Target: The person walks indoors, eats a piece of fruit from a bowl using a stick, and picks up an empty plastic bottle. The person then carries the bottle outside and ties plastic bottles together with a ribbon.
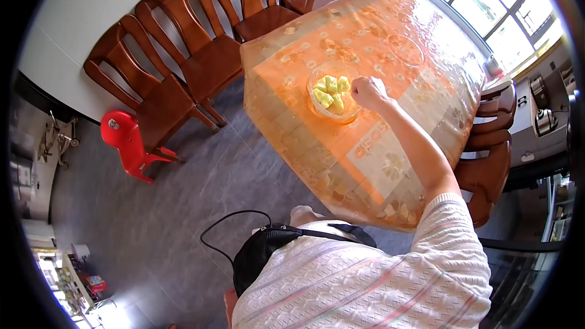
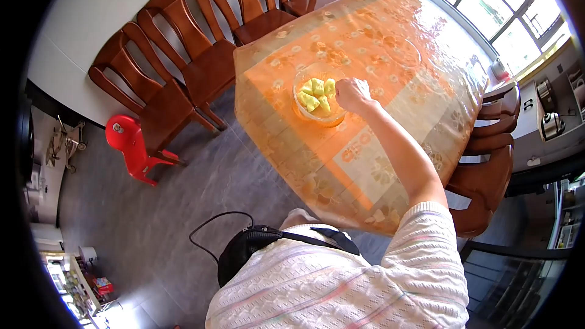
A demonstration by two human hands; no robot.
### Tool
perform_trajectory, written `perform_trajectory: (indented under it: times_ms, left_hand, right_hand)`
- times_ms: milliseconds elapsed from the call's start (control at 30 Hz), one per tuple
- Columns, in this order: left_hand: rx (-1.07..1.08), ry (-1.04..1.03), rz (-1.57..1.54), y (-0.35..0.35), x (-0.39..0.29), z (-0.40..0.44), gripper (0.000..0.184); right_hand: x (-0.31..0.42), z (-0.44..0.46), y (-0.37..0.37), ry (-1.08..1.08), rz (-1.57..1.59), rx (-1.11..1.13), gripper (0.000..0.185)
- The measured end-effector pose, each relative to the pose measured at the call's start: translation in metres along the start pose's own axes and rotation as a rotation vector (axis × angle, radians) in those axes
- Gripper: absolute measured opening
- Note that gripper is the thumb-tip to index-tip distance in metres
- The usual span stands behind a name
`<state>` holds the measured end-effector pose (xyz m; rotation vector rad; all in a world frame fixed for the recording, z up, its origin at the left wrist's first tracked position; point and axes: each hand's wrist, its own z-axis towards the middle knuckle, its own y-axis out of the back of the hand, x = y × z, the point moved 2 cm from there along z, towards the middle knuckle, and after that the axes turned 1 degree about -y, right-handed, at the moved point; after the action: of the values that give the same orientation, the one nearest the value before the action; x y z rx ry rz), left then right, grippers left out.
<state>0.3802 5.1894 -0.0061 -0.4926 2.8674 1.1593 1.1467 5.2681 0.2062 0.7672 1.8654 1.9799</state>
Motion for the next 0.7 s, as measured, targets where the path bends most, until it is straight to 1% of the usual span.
perform_trajectory:
  times_ms: [133, 233, 367, 400, 433, 467, 500, 533, 567, 600, 633, 667, 700]
  left_hand:
    - [0.013, 0.005, 0.004, -0.004, 0.000, -0.001, 0.013]
    - [0.023, 0.001, 0.003, -0.004, 0.005, -0.004, 0.012]
    - [0.054, -0.045, 0.046, -0.004, 0.014, -0.009, 0.010]
    - [0.075, -0.095, 0.105, -0.002, 0.015, -0.010, 0.009]
    - [0.106, -0.200, 0.249, -0.002, 0.016, -0.012, 0.009]
    - [0.138, -0.315, 0.412, -0.003, 0.020, -0.013, 0.008]
    - [0.151, -0.376, 0.525, -0.007, 0.020, -0.014, 0.008]
    - [0.213, -0.468, 0.660, -0.018, 0.030, -0.006, 0.006]
    - [0.187, -0.386, 0.634, -0.023, 0.031, -0.012, 0.007]
    - [0.208, -0.342, 0.599, -0.029, 0.037, -0.002, 0.010]
    - [0.227, -0.328, 0.576, -0.030, 0.042, 0.014, 0.013]
    - [0.234, -0.339, 0.597, -0.022, 0.043, 0.026, 0.015]
    - [0.235, -0.332, 0.589, -0.025, 0.045, 0.027, 0.017]
  right_hand:
    - [0.008, 0.003, -0.002, -0.013, -0.098, 0.078, 0.008]
    - [0.011, 0.006, -0.005, 0.005, -0.113, 0.094, 0.010]
    - [0.005, 0.019, -0.025, -0.076, -0.230, 0.139, 0.016]
    - [0.010, 0.016, -0.019, -0.149, -0.236, 0.214, 0.017]
    - [0.010, 0.014, -0.019, -0.182, -0.144, 0.130, 0.017]
    - [-0.001, 0.009, -0.027, -0.153, -0.114, 0.066, 0.017]
    - [0.005, 0.000, -0.021, -0.068, -0.049, -0.044, 0.016]
    - [-0.012, 0.001, -0.031, -0.014, 0.007, -0.051, 0.016]
    - [-0.023, 0.001, -0.030, -0.007, -0.056, 0.124, 0.016]
    - [-0.099, 0.003, -0.065, 0.211, -0.065, -0.009, 0.018]
    - [-0.107, 0.003, -0.051, 0.157, -0.031, -0.005, 0.020]
    - [-0.124, -0.007, -0.041, 0.104, 0.036, -0.050, 0.023]
    - [-0.132, 0.003, -0.036, 0.090, 0.120, -0.111, 0.026]
